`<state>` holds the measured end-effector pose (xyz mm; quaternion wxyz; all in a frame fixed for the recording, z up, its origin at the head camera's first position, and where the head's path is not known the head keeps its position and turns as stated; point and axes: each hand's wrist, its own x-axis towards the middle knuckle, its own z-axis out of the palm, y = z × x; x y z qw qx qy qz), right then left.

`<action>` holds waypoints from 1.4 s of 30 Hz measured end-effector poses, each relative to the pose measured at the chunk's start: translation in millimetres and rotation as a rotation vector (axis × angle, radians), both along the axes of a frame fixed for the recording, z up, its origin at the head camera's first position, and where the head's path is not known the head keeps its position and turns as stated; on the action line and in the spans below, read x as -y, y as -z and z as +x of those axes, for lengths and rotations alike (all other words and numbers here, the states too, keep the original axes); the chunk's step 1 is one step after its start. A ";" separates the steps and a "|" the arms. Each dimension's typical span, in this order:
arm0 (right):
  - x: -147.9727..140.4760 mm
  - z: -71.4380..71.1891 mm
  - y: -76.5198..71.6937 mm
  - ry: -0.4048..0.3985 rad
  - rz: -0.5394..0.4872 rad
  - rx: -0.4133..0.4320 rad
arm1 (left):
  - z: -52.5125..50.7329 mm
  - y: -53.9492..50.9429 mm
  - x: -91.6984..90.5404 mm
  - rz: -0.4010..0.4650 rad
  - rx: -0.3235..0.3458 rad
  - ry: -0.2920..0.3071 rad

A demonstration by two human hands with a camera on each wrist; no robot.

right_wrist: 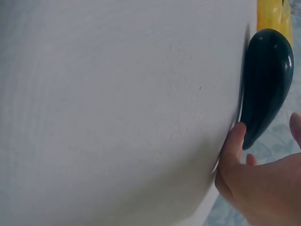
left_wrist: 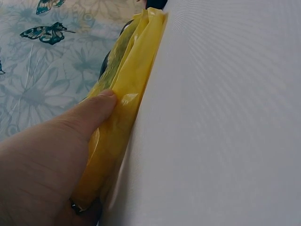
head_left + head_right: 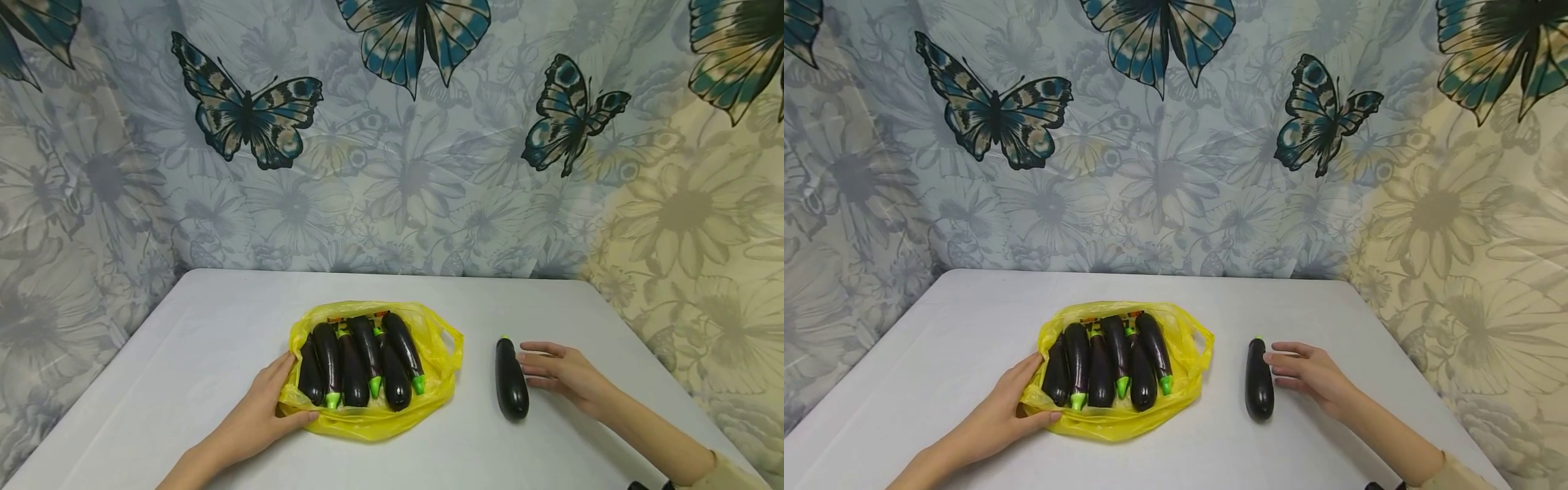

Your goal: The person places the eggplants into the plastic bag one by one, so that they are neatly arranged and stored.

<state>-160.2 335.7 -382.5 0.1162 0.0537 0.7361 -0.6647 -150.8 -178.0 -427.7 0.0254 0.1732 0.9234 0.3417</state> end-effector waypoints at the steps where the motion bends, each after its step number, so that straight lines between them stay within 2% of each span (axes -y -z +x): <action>1: 0.4 -0.5 0.3 -0.002 -0.001 0.001 | 0.0 -0.2 0.1 0.000 0.000 0.000; 12: 4.8 -3.6 3.7 0.011 0.022 0.010 | 0.0 -0.8 0.1 0.000 -0.002 0.001; 19: 7.3 -3.8 2.4 -0.012 0.051 0.014 | 1.6 -3.6 -1.0 -0.001 0.013 -0.009; 37: 9.5 -5.0 3.8 0.013 0.051 0.023 | 2.6 -4.0 -0.7 -0.007 0.029 -0.014; 42: 9.1 -4.7 2.0 -0.025 0.043 0.023 | 2.5 -2.7 -0.3 -0.009 0.015 -0.010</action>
